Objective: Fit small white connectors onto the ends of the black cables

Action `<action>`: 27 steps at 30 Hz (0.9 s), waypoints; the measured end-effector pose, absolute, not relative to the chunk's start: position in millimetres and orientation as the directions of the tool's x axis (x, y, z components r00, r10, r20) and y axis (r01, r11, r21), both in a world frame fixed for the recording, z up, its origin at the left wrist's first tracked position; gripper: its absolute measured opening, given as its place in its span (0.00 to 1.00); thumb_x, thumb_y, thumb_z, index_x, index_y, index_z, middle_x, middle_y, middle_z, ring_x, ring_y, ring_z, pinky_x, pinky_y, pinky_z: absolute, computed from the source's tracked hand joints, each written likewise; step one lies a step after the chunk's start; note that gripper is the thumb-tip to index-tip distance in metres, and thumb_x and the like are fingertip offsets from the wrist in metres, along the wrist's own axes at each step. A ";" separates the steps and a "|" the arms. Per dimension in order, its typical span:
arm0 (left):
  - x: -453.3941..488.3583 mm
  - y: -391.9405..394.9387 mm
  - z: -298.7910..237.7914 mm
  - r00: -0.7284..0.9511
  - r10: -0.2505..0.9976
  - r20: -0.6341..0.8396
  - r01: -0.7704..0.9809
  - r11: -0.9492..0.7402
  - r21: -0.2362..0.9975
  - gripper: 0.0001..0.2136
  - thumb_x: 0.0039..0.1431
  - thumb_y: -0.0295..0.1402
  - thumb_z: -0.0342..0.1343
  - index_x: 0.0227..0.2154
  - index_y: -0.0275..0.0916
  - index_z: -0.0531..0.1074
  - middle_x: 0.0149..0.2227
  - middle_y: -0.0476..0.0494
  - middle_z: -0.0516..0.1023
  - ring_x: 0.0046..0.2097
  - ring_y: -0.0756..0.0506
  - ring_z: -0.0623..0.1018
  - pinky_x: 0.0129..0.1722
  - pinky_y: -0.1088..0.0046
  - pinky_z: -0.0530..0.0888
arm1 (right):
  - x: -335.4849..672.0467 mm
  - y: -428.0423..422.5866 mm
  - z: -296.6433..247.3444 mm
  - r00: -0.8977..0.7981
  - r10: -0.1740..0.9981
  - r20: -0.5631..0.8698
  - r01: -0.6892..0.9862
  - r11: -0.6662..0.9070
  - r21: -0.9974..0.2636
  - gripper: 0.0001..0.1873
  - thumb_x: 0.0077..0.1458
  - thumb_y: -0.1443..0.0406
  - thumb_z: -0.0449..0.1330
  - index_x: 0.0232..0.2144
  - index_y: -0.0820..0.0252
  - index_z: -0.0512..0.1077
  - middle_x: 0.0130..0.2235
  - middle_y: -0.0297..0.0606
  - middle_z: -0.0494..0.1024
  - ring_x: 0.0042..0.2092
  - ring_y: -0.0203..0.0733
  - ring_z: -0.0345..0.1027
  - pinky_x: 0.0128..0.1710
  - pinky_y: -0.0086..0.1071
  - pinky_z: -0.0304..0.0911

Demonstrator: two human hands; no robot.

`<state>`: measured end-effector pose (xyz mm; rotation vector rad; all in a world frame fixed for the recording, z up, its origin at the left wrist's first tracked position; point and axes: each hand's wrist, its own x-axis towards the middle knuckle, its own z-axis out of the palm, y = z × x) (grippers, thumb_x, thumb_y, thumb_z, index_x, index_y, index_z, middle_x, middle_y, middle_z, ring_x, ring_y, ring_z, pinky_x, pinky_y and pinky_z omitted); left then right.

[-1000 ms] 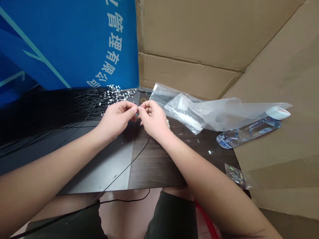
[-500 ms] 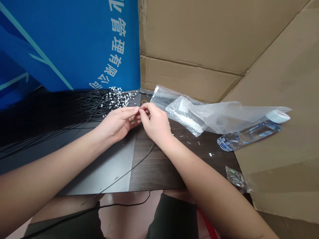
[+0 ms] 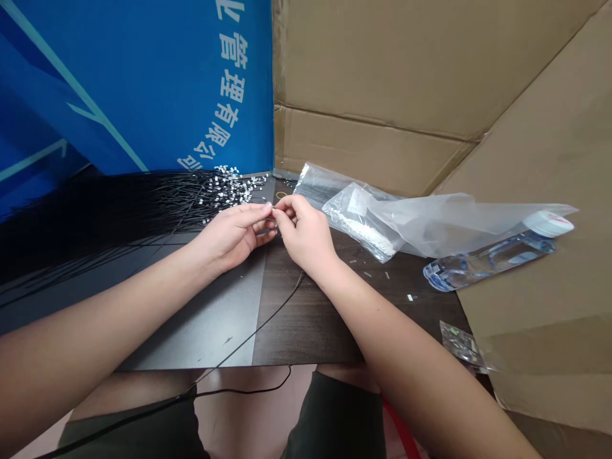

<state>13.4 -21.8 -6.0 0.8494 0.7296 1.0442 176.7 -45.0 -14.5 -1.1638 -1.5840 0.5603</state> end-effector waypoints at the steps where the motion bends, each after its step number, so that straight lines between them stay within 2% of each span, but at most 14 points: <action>1: 13.4 -21.8 -5.7 0.325 0.939 -0.113 -0.433 0.254 0.865 0.09 0.55 0.33 0.75 0.32 0.35 0.82 0.34 0.46 0.80 0.36 0.51 0.78 0.41 0.72 0.77 | 176.8 -44.6 -15.7 0.013 0.892 0.451 0.378 0.413 -0.829 0.05 0.66 0.61 0.63 0.38 0.52 0.72 0.35 0.32 0.79 0.33 0.38 0.72 0.39 0.38 0.67; 8: 13.8 -22.2 -4.7 0.318 0.943 -0.100 -0.439 0.240 0.866 0.06 0.58 0.30 0.71 0.32 0.34 0.80 0.31 0.46 0.79 0.34 0.51 0.77 0.40 0.71 0.76 | 172.7 -42.2 -17.4 -0.004 0.938 0.347 0.170 0.343 -0.924 0.07 0.65 0.60 0.64 0.38 0.52 0.69 0.34 0.32 0.77 0.32 0.38 0.72 0.32 0.35 0.69; 15: 13.1 -25.2 -5.4 0.339 0.940 -0.048 -0.373 0.181 0.910 0.10 0.58 0.38 0.73 0.32 0.37 0.80 0.33 0.47 0.78 0.36 0.51 0.76 0.42 0.71 0.75 | 176.9 -40.5 -19.6 0.016 0.923 0.384 0.261 0.367 -0.893 0.07 0.67 0.59 0.64 0.38 0.52 0.69 0.33 0.31 0.76 0.32 0.38 0.71 0.34 0.36 0.68; 20: 12.8 -23.0 -6.2 0.282 0.954 -0.099 -0.377 0.205 0.903 0.10 0.54 0.38 0.75 0.33 0.39 0.82 0.36 0.46 0.82 0.37 0.50 0.77 0.42 0.70 0.76 | 177.4 -41.3 -17.7 0.002 0.900 0.436 0.325 0.412 -0.851 0.06 0.66 0.62 0.63 0.37 0.52 0.68 0.35 0.32 0.77 0.34 0.39 0.71 0.36 0.37 0.67; 27: 12.7 -22.2 -7.3 0.294 0.956 0.000 -0.375 0.116 0.920 0.12 0.52 0.38 0.77 0.32 0.38 0.83 0.34 0.46 0.81 0.38 0.50 0.78 0.43 0.69 0.78 | 175.7 -40.0 -20.7 -0.023 0.941 0.336 0.294 0.328 -0.898 0.06 0.66 0.62 0.63 0.37 0.52 0.68 0.31 0.30 0.77 0.28 0.37 0.72 0.33 0.36 0.67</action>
